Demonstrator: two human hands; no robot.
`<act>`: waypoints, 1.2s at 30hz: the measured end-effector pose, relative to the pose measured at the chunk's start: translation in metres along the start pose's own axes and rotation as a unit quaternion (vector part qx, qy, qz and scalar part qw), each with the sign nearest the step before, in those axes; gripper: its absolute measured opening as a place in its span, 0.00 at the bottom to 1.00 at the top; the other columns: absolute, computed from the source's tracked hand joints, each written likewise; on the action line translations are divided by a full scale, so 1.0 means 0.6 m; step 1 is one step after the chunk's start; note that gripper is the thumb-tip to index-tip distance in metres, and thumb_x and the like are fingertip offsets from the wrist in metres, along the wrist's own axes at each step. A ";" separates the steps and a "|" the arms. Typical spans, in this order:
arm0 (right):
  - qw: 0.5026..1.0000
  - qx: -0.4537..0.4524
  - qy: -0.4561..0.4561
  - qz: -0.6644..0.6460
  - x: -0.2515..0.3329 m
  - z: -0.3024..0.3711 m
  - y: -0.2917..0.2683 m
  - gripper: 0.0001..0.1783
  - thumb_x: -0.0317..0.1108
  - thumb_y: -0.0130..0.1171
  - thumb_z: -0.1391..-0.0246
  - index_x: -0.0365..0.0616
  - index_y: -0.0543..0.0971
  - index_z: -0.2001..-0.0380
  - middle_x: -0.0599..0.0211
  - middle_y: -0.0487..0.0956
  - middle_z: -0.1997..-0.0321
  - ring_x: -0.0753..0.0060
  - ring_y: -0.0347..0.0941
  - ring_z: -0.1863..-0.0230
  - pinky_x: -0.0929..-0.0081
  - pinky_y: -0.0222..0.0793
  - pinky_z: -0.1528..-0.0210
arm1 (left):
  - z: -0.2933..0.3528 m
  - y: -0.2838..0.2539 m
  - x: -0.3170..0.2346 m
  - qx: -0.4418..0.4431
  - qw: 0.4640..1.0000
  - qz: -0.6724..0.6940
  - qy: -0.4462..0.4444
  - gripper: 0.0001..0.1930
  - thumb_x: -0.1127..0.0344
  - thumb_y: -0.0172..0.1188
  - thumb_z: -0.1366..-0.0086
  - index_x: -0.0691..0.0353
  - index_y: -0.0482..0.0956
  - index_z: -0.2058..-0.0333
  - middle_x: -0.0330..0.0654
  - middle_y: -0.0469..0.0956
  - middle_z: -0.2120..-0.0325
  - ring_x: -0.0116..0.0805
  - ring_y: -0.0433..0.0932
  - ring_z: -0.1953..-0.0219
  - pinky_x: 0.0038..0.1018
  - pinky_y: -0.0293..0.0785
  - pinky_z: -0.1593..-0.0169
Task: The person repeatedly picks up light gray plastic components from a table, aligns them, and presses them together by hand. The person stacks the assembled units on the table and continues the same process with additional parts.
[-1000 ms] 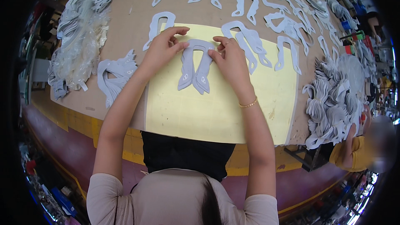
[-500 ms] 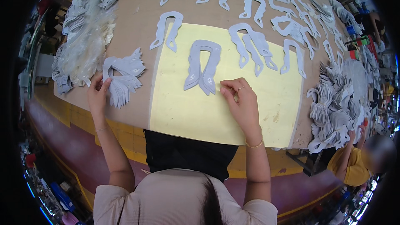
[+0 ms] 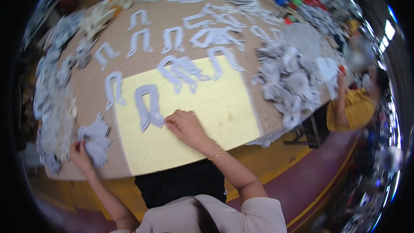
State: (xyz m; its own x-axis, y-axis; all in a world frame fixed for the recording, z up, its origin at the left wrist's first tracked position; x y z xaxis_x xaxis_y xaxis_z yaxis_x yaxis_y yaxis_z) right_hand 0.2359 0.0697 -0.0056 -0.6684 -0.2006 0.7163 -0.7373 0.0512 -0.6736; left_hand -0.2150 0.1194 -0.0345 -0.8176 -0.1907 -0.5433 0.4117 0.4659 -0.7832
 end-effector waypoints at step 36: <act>0.982 0.144 0.054 -0.106 0.037 0.059 -0.007 0.12 0.37 0.66 0.46 0.40 0.82 0.63 0.58 0.80 0.71 0.61 0.76 0.72 0.69 0.70 0.69 | 0.235 0.052 -0.330 0.481 0.809 0.318 0.117 0.10 0.77 0.59 0.36 0.70 0.82 0.57 0.45 0.79 0.62 0.31 0.79 0.63 0.24 0.76 0.63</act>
Point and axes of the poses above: each hand's wrist, its own z-axis away from the middle knuckle, its own y-axis out of the palm, x = y × z, the point moved 3 cm from there along -z, towards the middle knuckle
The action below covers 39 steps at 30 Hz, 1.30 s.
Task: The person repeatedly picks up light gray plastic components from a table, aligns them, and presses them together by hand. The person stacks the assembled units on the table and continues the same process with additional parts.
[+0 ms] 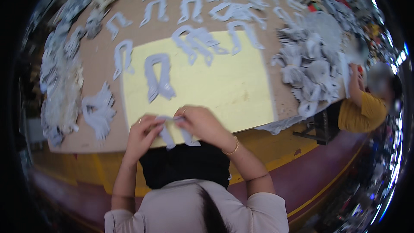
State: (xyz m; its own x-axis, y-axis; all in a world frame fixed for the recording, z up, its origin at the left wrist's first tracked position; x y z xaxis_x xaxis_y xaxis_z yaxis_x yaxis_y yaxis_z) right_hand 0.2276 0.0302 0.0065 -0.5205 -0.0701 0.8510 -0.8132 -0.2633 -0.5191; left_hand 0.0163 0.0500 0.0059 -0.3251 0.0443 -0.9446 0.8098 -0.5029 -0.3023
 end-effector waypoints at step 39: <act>0.992 -0.058 0.085 0.074 0.036 0.031 0.046 0.05 0.31 0.67 0.49 0.51 0.83 0.67 0.72 0.70 0.62 0.66 0.66 0.56 0.64 0.52 0.51 | 0.058 0.022 0.012 -0.037 0.974 -0.220 -0.034 0.20 0.73 0.62 0.40 0.54 0.81 0.48 0.47 0.57 0.32 0.52 0.48 0.27 0.46 0.40 0.27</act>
Point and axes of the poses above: each hand's wrist, its own z-axis away from the middle knuckle, its own y-axis out of the palm, x = y × z, the point moved 3 cm from there along -z, towards the middle knuckle
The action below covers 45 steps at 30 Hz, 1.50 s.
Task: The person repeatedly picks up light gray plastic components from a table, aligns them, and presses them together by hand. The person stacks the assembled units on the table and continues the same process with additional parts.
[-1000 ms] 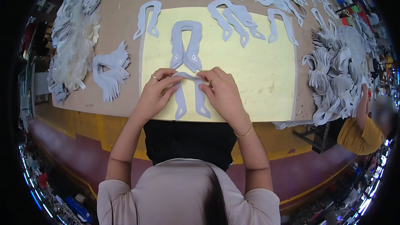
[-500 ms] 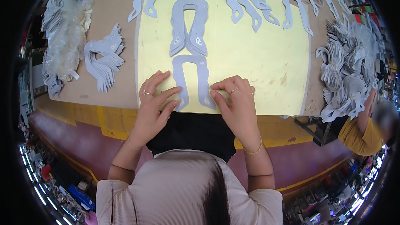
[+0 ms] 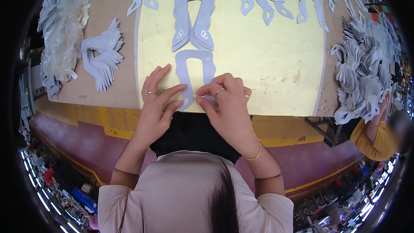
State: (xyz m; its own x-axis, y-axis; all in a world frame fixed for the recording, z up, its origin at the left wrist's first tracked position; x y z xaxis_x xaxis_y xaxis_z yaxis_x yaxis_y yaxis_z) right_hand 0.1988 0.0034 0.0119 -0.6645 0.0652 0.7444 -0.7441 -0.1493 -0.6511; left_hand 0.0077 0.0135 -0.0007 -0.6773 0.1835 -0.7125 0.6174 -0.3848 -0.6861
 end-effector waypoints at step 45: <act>0.996 -0.015 0.019 0.088 0.020 0.000 0.043 0.06 0.32 0.70 0.51 0.45 0.83 0.70 0.67 0.68 0.56 0.62 0.63 0.53 0.62 0.50 0.51 | 0.048 0.003 0.032 -0.088 0.968 -0.104 0.212 0.15 0.65 0.71 0.46 0.53 0.82 0.59 0.37 0.77 0.51 0.38 0.74 0.46 0.46 0.63 0.39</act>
Point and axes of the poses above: each hand's wrist, its own z-axis away from the middle knuckle, its own y-axis out of the palm, x = y × z, the point moved 3 cm from there along -z, towards the middle knuckle
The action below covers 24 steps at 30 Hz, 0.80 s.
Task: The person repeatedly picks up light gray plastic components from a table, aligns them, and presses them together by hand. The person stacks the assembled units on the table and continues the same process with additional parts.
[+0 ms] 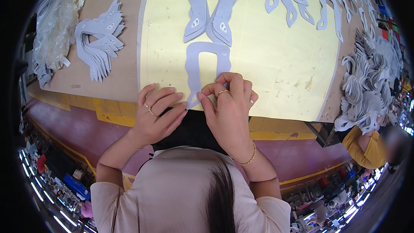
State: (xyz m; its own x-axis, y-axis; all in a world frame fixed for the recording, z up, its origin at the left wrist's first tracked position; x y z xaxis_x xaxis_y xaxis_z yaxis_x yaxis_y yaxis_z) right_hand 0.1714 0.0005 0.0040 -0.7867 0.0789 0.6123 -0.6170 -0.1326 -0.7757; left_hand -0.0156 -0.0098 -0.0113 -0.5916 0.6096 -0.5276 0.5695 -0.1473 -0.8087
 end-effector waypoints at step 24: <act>1.000 0.010 -0.019 0.008 0.008 0.000 0.000 0.06 0.29 0.68 0.51 0.45 0.82 0.68 0.66 0.70 0.53 0.60 0.63 0.51 0.62 0.50 0.51 | -0.027 0.004 -0.009 0.040 0.994 -0.083 0.052 0.16 0.65 0.61 0.43 0.58 0.80 0.55 0.37 0.74 0.57 0.34 0.73 0.52 0.43 0.61 0.45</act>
State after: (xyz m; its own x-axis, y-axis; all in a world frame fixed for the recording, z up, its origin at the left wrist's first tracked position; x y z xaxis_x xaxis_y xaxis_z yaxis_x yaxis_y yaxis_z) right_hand 0.1677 0.0010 0.0067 -0.7954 0.0393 0.6048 -0.6029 -0.1536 -0.7829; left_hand -0.0017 -0.0009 -0.0064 -0.6101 0.7067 -0.3583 0.4192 -0.0959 -0.9028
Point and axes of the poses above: each hand's wrist, its own z-axis away from the middle knuckle, its own y-axis out of the palm, x = y × z, the point moved 3 cm from there along -z, towards the middle knuckle
